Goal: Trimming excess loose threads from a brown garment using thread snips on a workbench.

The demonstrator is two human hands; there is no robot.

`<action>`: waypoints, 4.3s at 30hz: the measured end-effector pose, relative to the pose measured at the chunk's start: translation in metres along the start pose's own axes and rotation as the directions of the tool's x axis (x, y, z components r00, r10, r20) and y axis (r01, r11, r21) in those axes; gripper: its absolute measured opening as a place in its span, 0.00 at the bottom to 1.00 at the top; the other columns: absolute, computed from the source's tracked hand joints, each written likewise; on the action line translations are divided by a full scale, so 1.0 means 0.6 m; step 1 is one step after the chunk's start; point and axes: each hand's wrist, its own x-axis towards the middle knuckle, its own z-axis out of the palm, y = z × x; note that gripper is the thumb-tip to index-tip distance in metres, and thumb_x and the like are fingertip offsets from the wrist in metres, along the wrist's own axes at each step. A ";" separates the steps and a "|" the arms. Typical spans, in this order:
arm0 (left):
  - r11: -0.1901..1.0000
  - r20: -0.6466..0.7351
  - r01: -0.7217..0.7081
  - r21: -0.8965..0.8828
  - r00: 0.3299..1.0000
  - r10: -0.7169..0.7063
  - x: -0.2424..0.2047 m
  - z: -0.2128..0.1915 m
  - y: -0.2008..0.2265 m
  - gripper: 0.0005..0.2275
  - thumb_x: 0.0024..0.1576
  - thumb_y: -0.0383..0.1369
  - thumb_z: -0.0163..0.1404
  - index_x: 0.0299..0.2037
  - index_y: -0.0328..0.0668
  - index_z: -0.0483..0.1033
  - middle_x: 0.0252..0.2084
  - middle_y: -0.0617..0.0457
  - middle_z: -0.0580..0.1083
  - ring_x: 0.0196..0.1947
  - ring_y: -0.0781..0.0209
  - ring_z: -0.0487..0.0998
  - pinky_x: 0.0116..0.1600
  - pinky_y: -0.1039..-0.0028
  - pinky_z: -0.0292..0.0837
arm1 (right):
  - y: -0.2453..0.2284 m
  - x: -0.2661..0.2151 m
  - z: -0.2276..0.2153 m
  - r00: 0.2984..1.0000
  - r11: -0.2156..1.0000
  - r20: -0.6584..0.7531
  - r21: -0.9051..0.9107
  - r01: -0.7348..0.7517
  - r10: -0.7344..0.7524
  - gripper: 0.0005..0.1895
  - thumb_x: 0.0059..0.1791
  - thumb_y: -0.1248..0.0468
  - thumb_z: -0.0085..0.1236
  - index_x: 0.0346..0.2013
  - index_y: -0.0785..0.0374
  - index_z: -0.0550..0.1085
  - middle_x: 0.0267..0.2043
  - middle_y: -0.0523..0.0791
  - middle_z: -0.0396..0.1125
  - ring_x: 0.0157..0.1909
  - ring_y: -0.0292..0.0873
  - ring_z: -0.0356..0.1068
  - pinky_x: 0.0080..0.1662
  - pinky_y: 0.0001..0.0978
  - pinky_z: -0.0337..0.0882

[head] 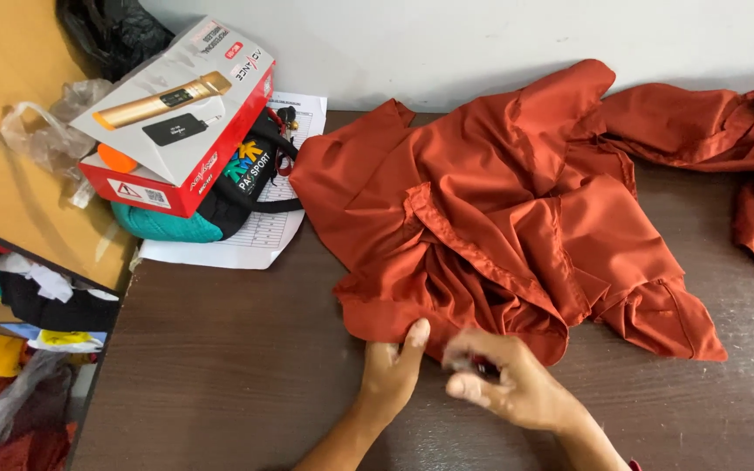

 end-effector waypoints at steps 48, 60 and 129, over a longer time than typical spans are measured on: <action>0.696 -0.265 0.356 0.623 0.934 -0.241 0.071 -0.072 0.057 0.14 0.57 0.34 0.49 0.54 0.53 0.74 0.59 0.57 0.74 0.60 0.60 0.72 0.63 0.69 0.65 | 0.296 -0.299 -0.338 0.576 0.219 -0.733 -0.534 -0.817 0.362 0.24 0.50 0.57 0.48 0.61 0.35 0.74 0.64 0.34 0.70 0.57 0.51 0.74 0.45 0.56 0.74; 0.342 0.156 -0.364 0.866 0.847 0.508 -0.002 -0.119 0.104 0.06 0.68 0.25 0.44 0.39 0.36 0.74 0.42 0.46 0.78 0.41 0.47 0.74 0.53 0.60 0.68 | 0.279 -0.399 -0.292 0.550 0.662 -0.835 -0.418 -0.623 -0.011 0.23 0.66 0.82 0.50 0.77 0.77 0.65 0.49 0.60 0.63 0.33 0.52 0.59 0.40 0.43 0.61; 0.896 0.451 -0.369 0.248 0.862 0.231 -0.048 0.024 0.062 0.10 0.65 0.36 0.40 0.38 0.45 0.73 0.43 0.53 0.79 0.42 0.53 0.80 0.52 0.63 0.70 | 0.095 -0.129 -0.057 0.858 0.789 -0.433 -0.408 -0.459 0.276 0.18 0.48 0.53 0.62 0.48 0.57 0.81 0.48 0.42 0.78 0.50 0.38 0.77 0.51 0.30 0.72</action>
